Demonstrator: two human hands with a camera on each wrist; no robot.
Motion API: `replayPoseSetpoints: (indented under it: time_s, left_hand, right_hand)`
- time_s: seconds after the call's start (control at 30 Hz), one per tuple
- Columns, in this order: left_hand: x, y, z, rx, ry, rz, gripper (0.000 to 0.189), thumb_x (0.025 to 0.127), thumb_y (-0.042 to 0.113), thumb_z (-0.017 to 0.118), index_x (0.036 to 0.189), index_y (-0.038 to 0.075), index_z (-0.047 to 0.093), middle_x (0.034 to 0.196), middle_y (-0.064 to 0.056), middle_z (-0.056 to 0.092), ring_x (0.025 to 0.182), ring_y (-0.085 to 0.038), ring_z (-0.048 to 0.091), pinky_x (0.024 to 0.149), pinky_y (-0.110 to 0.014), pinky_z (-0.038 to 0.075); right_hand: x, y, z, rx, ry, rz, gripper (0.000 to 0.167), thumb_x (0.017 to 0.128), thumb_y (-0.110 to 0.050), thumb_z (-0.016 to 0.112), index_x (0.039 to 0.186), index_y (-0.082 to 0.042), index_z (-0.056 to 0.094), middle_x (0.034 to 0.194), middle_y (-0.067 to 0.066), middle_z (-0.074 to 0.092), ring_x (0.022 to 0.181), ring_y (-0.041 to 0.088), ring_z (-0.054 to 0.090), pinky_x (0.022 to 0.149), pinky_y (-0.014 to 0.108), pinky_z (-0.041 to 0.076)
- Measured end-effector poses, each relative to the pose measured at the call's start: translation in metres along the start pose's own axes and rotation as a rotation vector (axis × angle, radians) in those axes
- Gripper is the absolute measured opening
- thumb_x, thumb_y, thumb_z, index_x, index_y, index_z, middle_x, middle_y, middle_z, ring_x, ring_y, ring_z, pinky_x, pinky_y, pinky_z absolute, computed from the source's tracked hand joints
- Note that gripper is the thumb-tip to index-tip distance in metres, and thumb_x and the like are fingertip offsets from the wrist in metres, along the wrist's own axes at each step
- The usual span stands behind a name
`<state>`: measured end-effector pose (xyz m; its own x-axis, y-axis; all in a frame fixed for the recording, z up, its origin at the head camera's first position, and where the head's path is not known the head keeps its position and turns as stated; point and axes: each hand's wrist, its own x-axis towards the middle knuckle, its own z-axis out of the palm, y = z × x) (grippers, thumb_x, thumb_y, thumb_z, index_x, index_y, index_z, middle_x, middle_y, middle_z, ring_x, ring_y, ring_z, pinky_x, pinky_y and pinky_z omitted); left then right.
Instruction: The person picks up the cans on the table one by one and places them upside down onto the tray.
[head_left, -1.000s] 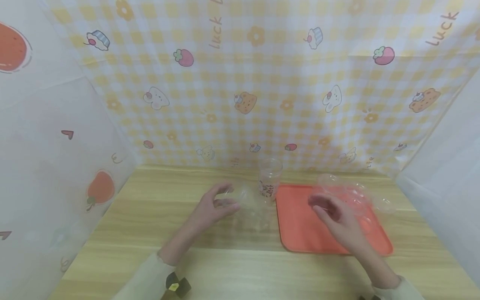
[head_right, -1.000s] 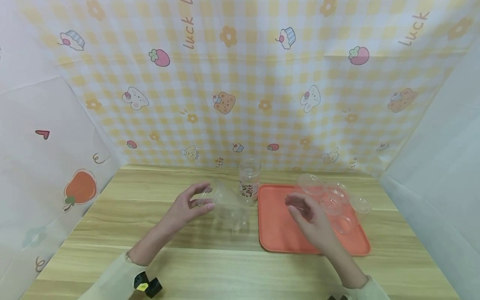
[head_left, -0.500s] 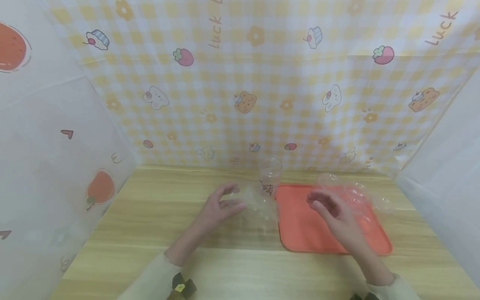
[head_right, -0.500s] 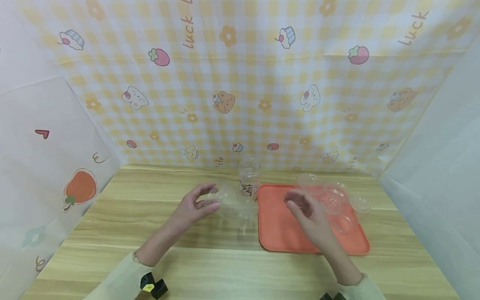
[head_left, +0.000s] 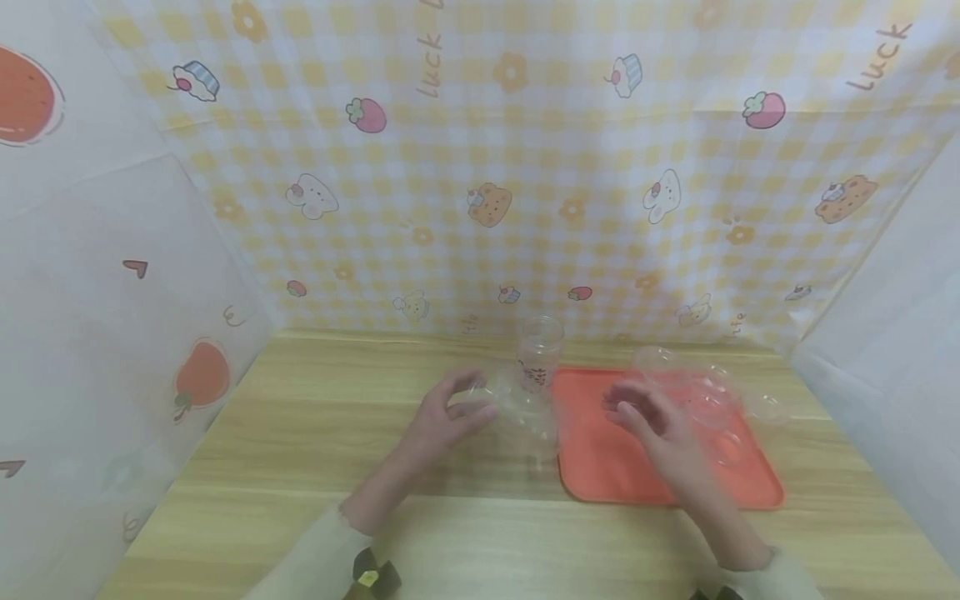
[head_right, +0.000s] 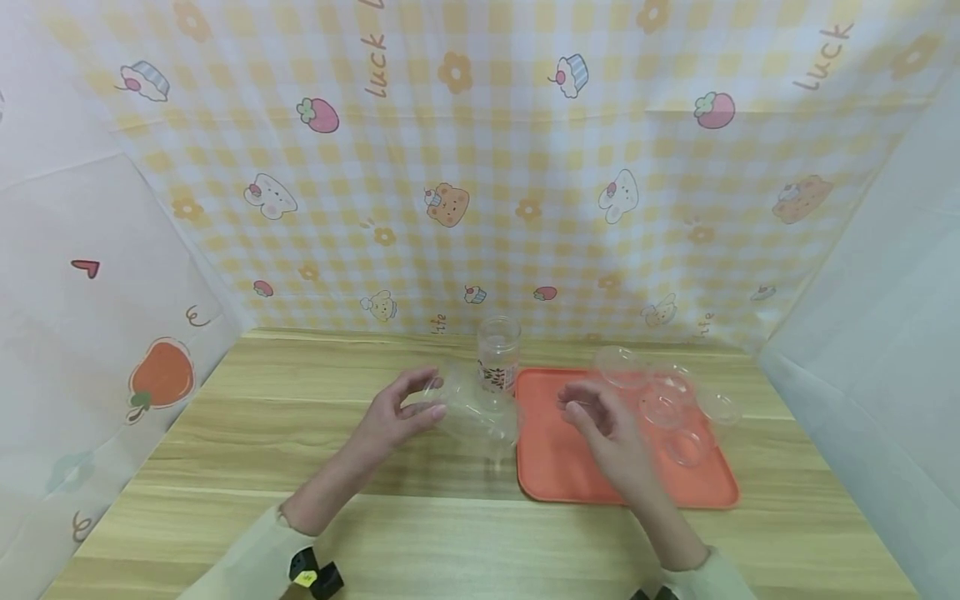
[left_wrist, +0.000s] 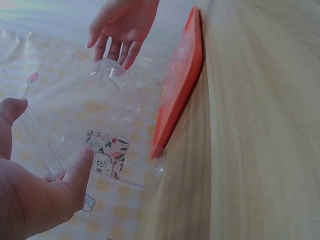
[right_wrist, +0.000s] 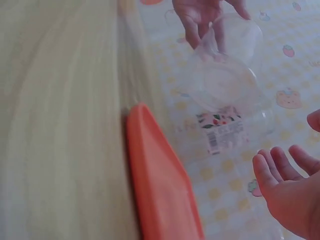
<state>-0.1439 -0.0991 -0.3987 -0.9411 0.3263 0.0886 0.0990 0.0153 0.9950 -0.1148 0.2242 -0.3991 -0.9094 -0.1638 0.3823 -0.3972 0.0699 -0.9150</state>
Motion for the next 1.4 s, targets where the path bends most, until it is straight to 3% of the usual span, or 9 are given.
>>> replayPoseSetpoints:
  time_s: [0.2,0.53,0.77,1.13,1.4]
  left_hand:
    - [-0.001,-0.002,0.004,-0.011,0.001,-0.006,0.073,0.091,0.032,0.077,0.151,0.009,0.042,0.149,-0.013,0.046,0.119,-0.032,0.06,0.096,-0.045,0.054]
    - [-0.003,-0.002,0.008,-0.04,-0.001,-0.017,0.071,0.094,0.03,0.074,0.152,0.006,0.04,0.149,-0.013,0.045,0.123,-0.033,0.058,0.1,-0.044,0.052]
    - [-0.003,-0.003,0.011,-0.09,-0.007,-0.02,0.07,0.095,0.026,0.072,0.152,0.004,0.039,0.149,-0.017,0.044,0.121,-0.035,0.059,0.099,-0.043,0.052]
    - [-0.003,-0.005,0.017,-0.145,0.015,-0.033,0.069,0.095,0.028,0.072,0.152,0.005,0.039,0.149,-0.015,0.043,0.111,-0.037,0.064,0.098,-0.041,0.053]
    - [-0.001,-0.007,0.024,-0.207,0.06,-0.025,0.068,0.094,0.022,0.074,0.15,0.001,0.041,0.15,-0.019,0.041,0.11,-0.041,0.064,0.098,-0.046,0.052]
  right_hand:
    - [-0.003,0.007,0.005,0.028,-0.002,-0.011,0.029,0.104,0.006,0.05,0.13,0.018,0.048,0.123,0.034,0.056,0.113,0.023,0.064,0.093,0.041,0.055]
    - [-0.002,0.008,0.009,0.038,-0.004,0.012,0.03,0.105,0.002,0.05,0.131,0.017,0.048,0.124,0.022,0.06,0.114,0.025,0.064,0.094,0.042,0.054]
    - [-0.002,0.009,0.013,0.067,0.019,0.043,0.032,0.105,0.001,0.05,0.131,0.019,0.046,0.125,0.034,0.055,0.114,0.027,0.064,0.094,0.045,0.053]
    - [-0.002,0.017,0.019,0.06,0.014,0.106,0.037,0.108,-0.007,0.05,0.137,0.014,0.044,0.13,0.028,0.055,0.119,0.032,0.061,0.097,0.041,0.052]
    - [-0.001,0.019,0.026,0.051,0.045,0.13,0.04,0.108,-0.007,0.049,0.139,0.016,0.041,0.132,0.036,0.05,0.116,0.022,0.062,0.096,0.035,0.053]
